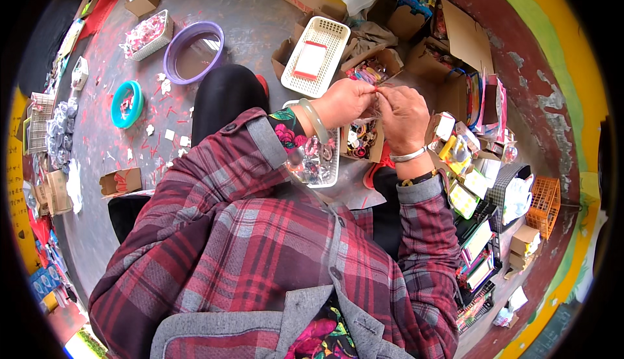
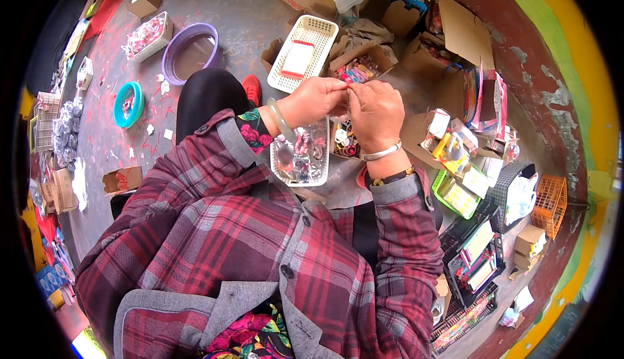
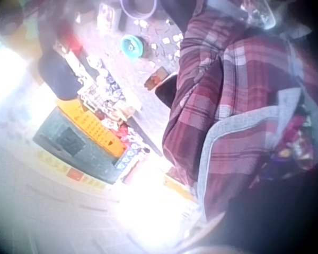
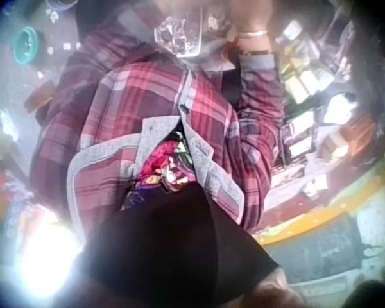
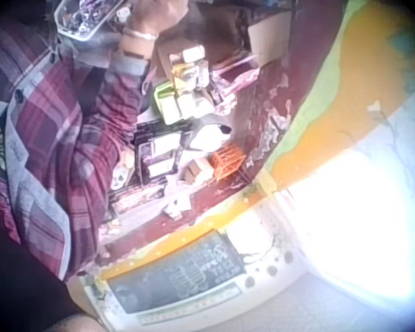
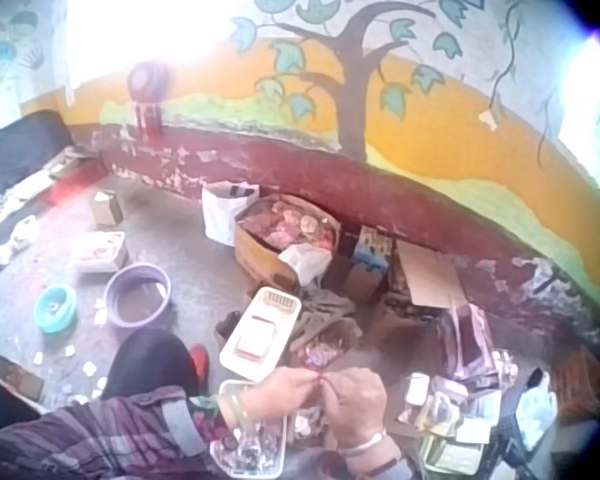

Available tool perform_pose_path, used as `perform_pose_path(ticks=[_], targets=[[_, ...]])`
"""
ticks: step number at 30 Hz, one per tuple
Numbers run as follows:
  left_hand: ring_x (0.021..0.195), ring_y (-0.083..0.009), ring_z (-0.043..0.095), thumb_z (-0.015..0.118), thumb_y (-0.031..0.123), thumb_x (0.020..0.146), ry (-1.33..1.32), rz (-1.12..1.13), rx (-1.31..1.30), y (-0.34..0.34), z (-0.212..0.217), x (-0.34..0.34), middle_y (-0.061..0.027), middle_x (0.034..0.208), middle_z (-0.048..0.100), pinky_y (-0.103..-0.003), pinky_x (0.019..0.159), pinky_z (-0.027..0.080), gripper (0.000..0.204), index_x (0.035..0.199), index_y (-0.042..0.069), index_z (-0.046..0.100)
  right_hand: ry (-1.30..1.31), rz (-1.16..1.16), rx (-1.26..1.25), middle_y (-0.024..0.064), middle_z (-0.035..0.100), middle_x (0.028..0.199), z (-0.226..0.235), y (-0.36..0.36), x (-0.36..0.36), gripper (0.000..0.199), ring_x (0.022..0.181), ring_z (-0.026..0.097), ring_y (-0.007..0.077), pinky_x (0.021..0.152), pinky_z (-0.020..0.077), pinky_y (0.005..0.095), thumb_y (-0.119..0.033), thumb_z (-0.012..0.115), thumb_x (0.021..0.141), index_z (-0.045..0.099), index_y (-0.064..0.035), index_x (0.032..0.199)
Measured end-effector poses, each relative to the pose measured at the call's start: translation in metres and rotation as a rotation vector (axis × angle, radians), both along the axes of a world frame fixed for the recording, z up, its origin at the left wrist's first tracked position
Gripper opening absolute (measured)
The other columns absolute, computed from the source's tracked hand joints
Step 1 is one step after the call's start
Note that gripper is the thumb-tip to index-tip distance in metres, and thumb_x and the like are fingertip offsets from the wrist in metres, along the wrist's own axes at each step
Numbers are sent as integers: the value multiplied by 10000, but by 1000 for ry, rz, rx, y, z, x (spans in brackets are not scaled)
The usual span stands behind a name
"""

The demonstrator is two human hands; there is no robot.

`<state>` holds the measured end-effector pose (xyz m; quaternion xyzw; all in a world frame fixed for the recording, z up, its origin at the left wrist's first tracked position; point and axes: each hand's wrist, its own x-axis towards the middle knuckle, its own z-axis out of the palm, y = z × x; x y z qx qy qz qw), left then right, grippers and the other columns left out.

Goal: The person sits on the floor and sorts small hair accessories from a white basket into a clear plastic container. They pick up items one by one, examine them, and place them into the container.

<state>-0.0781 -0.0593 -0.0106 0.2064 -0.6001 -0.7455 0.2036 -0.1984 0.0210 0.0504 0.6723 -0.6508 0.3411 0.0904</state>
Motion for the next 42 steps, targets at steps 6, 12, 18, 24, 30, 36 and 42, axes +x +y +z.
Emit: perform_pose_path(ticks=[6, 12, 18, 24, 30, 36, 42], targets=[[708, -119, 583, 481, 116, 885, -223, 58, -600, 5, 22, 5, -66, 775, 616, -280, 625, 467, 162, 914, -17, 567, 209, -3, -3, 31, 523, 645, 6, 1, 4, 25, 648, 518, 222, 602, 407, 339, -124, 598, 681, 588, -105, 669], [689, -125, 572, 503, 123, 869, -175, 111, -669, 5, 19, 5, -108, 739, 607, -287, 621, 461, 162, 955, 3, 571, 73, 2, -64, 39, 525, 643, 4, -4, 4, 44, 640, 520, 228, 578, 426, 336, -82, 603, 653, 561, -93, 644], [726, -105, 568, 489, 115, 885, -151, 96, -432, 4, 19, 4, -55, 789, 609, -237, 666, 474, 197, 998, -17, 581, -639, -49, 170, 27, 573, 644, 3, -2, -10, 29, 583, 536, 114, 541, 433, 239, -55, 617, 679, 614, -28, 687], [710, -109, 571, 479, 124, 879, -104, 98, 103, 1, 26, 5, -61, 825, 603, -231, 642, 490, 217, 983, -34, 587, -1147, -68, 277, -16, 579, 670, 1, -2, -43, 63, 610, 502, 42, 561, 401, 175, -38, 616, 716, 639, 2, 759], [772, -136, 578, 475, 79, 868, -60, 122, 430, -7, 29, 10, -74, 894, 577, -230, 674, 502, 195, 989, -51, 555, -1349, -105, 240, -13, 561, 647, 4, 0, -67, 65, 571, 463, 61, 548, 362, 194, -15, 616, 713, 639, 6, 770], [788, -138, 574, 466, 62, 866, -58, 239, 487, -13, 29, 14, -72, 883, 568, -234, 698, 500, 158, 960, -36, 548, -1276, -216, 226, -15, 560, 642, -3, -1, -94, 76, 557, 468, 64, 526, 361, 200, -39, 626, 715, 646, 4, 775], [795, -146, 573, 463, 101, 883, -42, 239, 475, -14, 29, 16, -83, 883, 569, -244, 707, 498, 179, 962, -37, 546, -594, -450, 347, 23, 604, 625, -25, -4, -122, 136, 581, 540, 101, 559, 430, 239, -134, 616, 721, 675, -46, 807]])
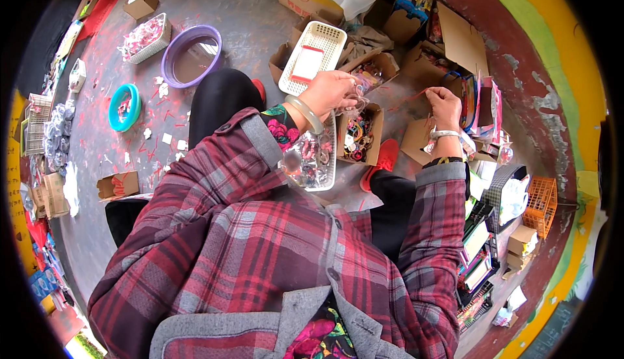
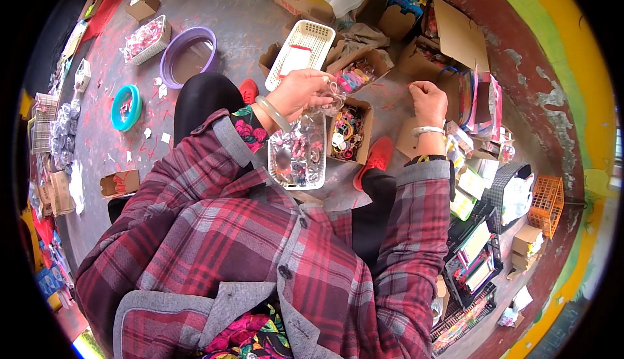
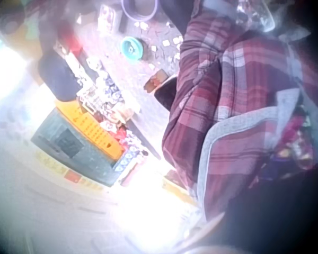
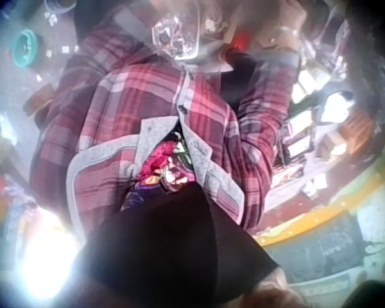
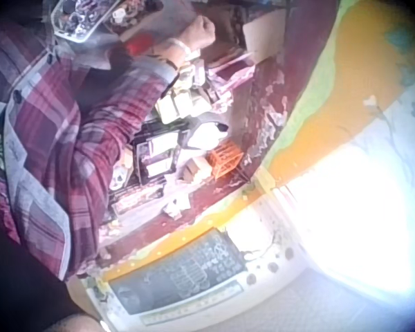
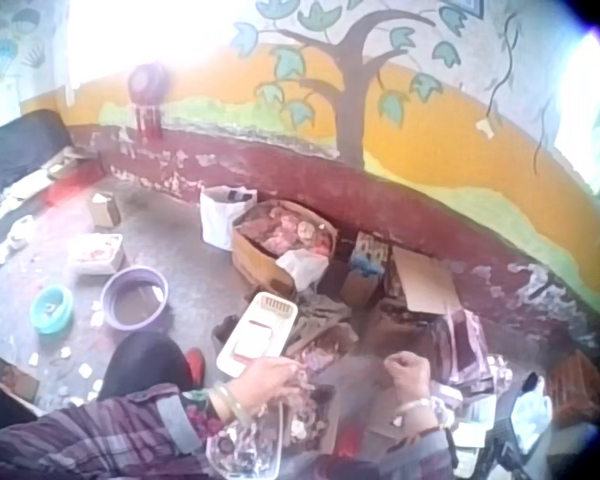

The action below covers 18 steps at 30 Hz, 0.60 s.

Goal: The person sits on the floor and sorts small hair accessories from a white basket into a clear plastic container. They pick up items one by one, examine them, and place them into the container.

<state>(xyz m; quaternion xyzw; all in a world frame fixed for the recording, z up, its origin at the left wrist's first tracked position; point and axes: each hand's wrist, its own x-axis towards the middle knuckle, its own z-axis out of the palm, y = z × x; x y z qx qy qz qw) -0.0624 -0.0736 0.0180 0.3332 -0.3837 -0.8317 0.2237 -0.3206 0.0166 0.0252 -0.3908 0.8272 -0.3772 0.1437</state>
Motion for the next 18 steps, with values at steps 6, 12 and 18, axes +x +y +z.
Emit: perform_pose_path(ticks=[6, 12, 18], targets=[[801, -153, 576, 469, 111, 884, 63, -15, -6, -1, -3, 1, -90, 888, 571, -255, 710, 501, 187, 966, -41, 543, 228, -29, 265, 70, 631, 675, -16, 1, -33, 176, 613, 582, 126, 601, 453, 252, -203, 606, 714, 690, -105, 834], [806, -156, 575, 480, 114, 882, 29, 9, -1, 0, 2, 3, -87, 894, 571, -267, 717, 502, 183, 966, -36, 542, 309, -104, 421, 108, 650, 783, 8, -4, -17, 194, 746, 621, 206, 698, 467, 318, -217, 609, 723, 677, -107, 867], [817, -146, 567, 478, 116, 883, 26, -17, -10, 1, 7, -2, -80, 894, 571, -274, 732, 495, 175, 954, -29, 545, 21, 133, 14, 128, 613, 1031, -24, 10, -87, 442, 944, 595, 204, 811, 440, 276, -207, 605, 747, 523, -33, 1145]])
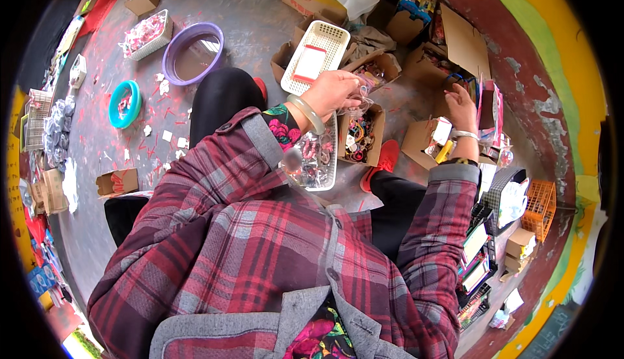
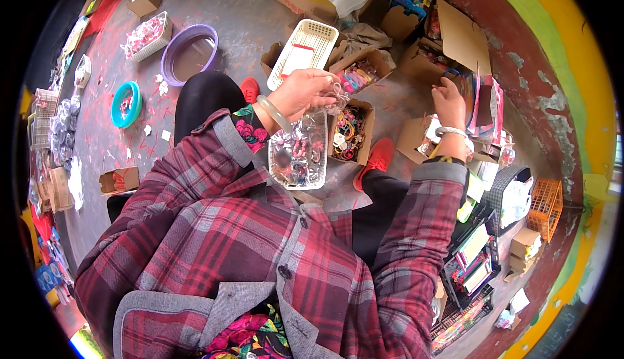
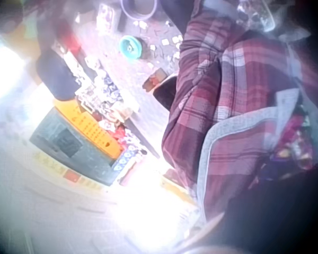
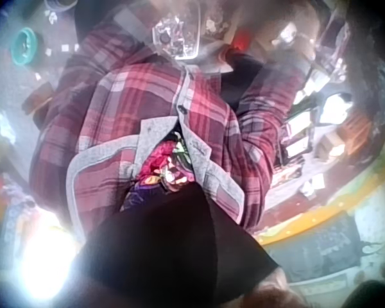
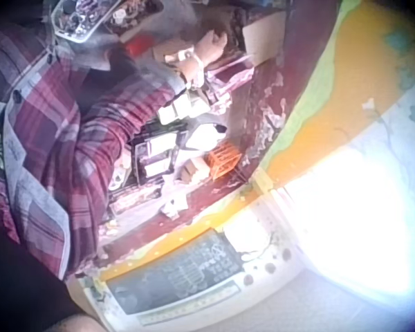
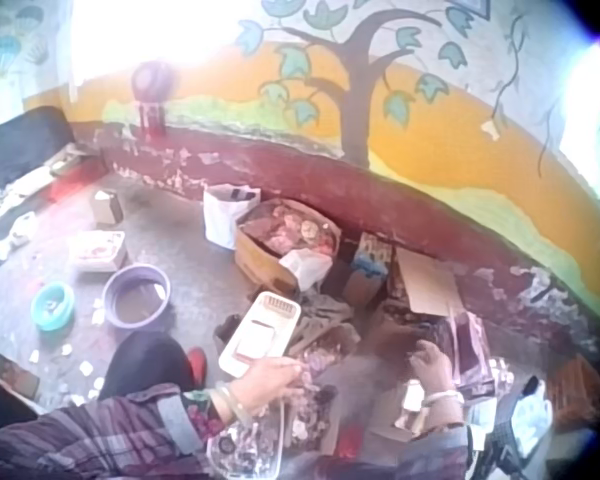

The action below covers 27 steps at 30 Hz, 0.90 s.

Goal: The person sits on the floor and sorts small hair accessories from a white basket into a clear plastic container. They pick up items one by one, examine them, and place them into the container.

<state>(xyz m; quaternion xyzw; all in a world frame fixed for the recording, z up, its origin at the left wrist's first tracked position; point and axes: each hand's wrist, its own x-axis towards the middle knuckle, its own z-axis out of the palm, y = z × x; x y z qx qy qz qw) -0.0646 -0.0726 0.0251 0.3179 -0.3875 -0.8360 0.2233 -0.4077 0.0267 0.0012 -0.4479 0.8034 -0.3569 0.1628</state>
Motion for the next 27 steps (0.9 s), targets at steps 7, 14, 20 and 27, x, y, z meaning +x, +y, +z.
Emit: perform_pose_path(ticks=[7, 14, 20, 27], targets=[[810, -138, 563, 475, 122, 883, -32, -29, -16, -2, -7, 1, -72, 888, 568, -267, 729, 491, 180, 951, -27, 549, -17, -346, 223, 100, 610, 1045, 32, 35, -25, 318, 948, 588, 210, 797, 456, 311, -218, 540, 848, 560, -85, 1136], [811, -143, 568, 475, 117, 880, -15, -22, -15, -1, -8, 1, -69, 881, 565, -268, 735, 492, 179, 957, -29, 544, -792, -292, -333, 171, 543, 1139, 78, 52, -8, 355, 1000, 566, 256, 816, 458, 331, -193, 493, 875, 487, -8, 1177], [807, -143, 572, 472, 132, 885, 3, -33, -7, 0, -7, 3, -71, 887, 567, -272, 751, 491, 181, 956, -19, 541, -780, -189, -431, 166, 604, 1036, 76, 51, -1, 331, 920, 606, 226, 791, 475, 290, -118, 545, 845, 511, 21, 1144], [850, -169, 587, 441, 129, 905, 121, -11, 40, 1, 3, 2, -99, 933, 581, -280, 770, 500, 219, 1025, -40, 514, -788, 44, -27, 54, 624, 979, 78, 9, 102, 355, 888, 583, 113, 668, 404, 213, -186, 645, 779, 556, -30, 1085]])
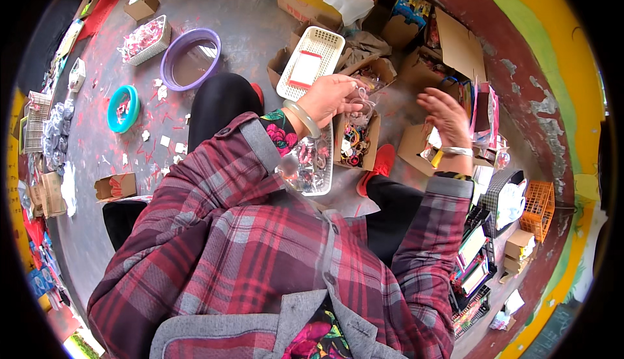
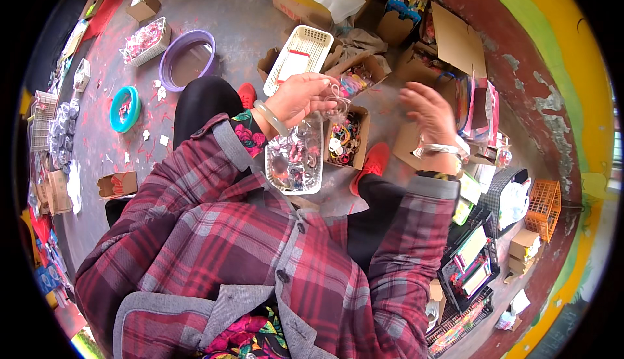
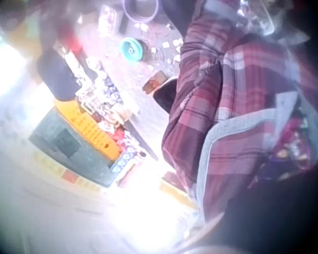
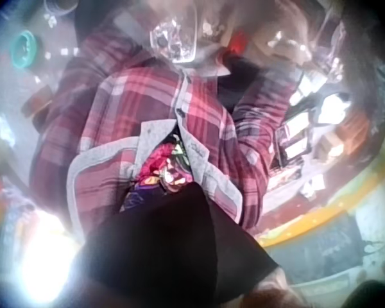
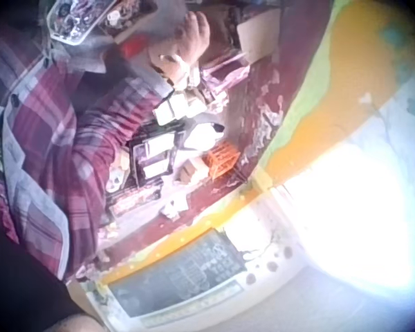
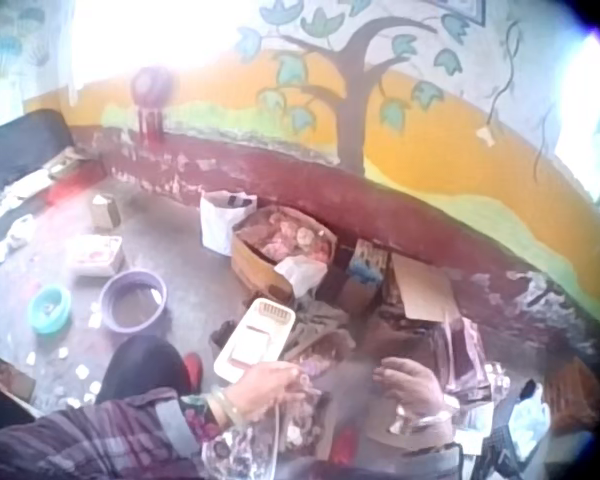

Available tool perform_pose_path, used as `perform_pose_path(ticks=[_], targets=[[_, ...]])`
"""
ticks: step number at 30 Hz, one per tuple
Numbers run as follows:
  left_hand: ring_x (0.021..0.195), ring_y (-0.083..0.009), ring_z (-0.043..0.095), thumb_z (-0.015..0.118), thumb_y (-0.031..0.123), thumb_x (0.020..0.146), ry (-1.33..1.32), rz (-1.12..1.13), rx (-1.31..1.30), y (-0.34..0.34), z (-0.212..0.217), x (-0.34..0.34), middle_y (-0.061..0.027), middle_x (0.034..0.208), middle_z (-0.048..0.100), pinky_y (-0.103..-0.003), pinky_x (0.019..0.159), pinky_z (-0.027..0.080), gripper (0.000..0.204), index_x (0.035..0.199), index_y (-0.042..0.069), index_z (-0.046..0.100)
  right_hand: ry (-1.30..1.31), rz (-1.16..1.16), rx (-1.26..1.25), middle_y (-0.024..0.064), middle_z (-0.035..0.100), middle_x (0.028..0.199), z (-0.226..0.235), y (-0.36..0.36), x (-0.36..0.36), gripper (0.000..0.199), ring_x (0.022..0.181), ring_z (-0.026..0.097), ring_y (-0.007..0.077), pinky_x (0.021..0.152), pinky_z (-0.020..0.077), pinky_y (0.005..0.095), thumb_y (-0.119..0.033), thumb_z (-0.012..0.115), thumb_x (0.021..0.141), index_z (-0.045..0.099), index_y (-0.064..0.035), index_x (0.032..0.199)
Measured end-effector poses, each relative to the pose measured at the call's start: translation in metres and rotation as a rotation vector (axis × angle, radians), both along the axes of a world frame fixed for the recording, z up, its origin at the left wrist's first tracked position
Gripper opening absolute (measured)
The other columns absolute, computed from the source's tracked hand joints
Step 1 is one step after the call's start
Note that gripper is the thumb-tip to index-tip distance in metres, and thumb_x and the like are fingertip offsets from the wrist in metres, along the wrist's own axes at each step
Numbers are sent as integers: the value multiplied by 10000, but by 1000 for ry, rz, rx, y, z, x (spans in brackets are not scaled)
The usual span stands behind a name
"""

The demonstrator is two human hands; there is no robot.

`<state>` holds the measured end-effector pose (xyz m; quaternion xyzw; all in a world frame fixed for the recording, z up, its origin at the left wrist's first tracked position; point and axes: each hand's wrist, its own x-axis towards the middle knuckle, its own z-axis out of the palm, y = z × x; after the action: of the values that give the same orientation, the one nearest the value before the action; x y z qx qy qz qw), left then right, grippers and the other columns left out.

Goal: The person sits on the floor and sorts small hair accessories from a white basket into a clear plastic container. They pick up items one by one, examine them, and place them into the container.

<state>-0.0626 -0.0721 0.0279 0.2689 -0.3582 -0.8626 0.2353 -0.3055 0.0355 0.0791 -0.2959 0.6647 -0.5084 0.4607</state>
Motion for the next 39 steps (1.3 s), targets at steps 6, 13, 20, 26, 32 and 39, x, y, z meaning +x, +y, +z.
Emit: perform_pose_path(ticks=[6, 13, 20, 26, 32, 39], targets=[[880, -174, 586, 446, 132, 904, 71, 8, 44, 2, 8, -1, -106, 973, 588, -282, 778, 500, 210, 1018, -26, 525, -128, 112, 6, 5, 612, 918, -21, -22, 69, 351, 776, 543, 66, 606, 397, 191, -140, 683, 742, 556, -27, 1049], [867, -157, 579, 484, 141, 889, 63, -51, 33, 4, 3, -2, -83, 948, 586, -276, 764, 496, 191, 993, -8, 541, -87, 5, -153, 7, 611, 739, -25, -24, 90, 124, 601, 487, 54, 541, 367, 175, -68, 655, 751, 646, 2, 853], [822, -138, 586, 549, 91, 850, -5, -64, -36, 4, 4, -2, -77, 915, 595, -249, 731, 500, 153, 957, -17, 567, -26, 36, -163, 17, 620, 725, -27, -23, 87, 130, 597, 509, 62, 534, 384, 179, -56, 653, 751, 653, 7, 864], [813, -151, 594, 542, 89, 856, -3, -11, -84, 3, 5, -2, -97, 901, 599, -247, 746, 505, 163, 940, -47, 576, -36, 85, -194, 30, 629, 761, -21, -21, 83, 159, 611, 520, 64, 543, 408, 179, -28, 632, 754, 648, 13, 906], [854, -163, 589, 522, 90, 865, 66, -56, -7, 0, 10, 1, -115, 945, 587, -258, 771, 509, 204, 996, -62, 561, -88, 108, -206, 42, 626, 780, -14, -19, 78, 181, 619, 523, 71, 553, 416, 175, -5, 599, 768, 639, 22, 942], [907, -173, 585, 509, 82, 865, 84, -110, 62, -4, 17, 6, -132, 976, 587, -276, 810, 505, 226, 1034, -62, 549, -37, 163, -235, 41, 613, 753, -11, -17, 77, 149, 623, 517, 78, 571, 410, 183, 9, 561, 777, 654, 21, 892]])
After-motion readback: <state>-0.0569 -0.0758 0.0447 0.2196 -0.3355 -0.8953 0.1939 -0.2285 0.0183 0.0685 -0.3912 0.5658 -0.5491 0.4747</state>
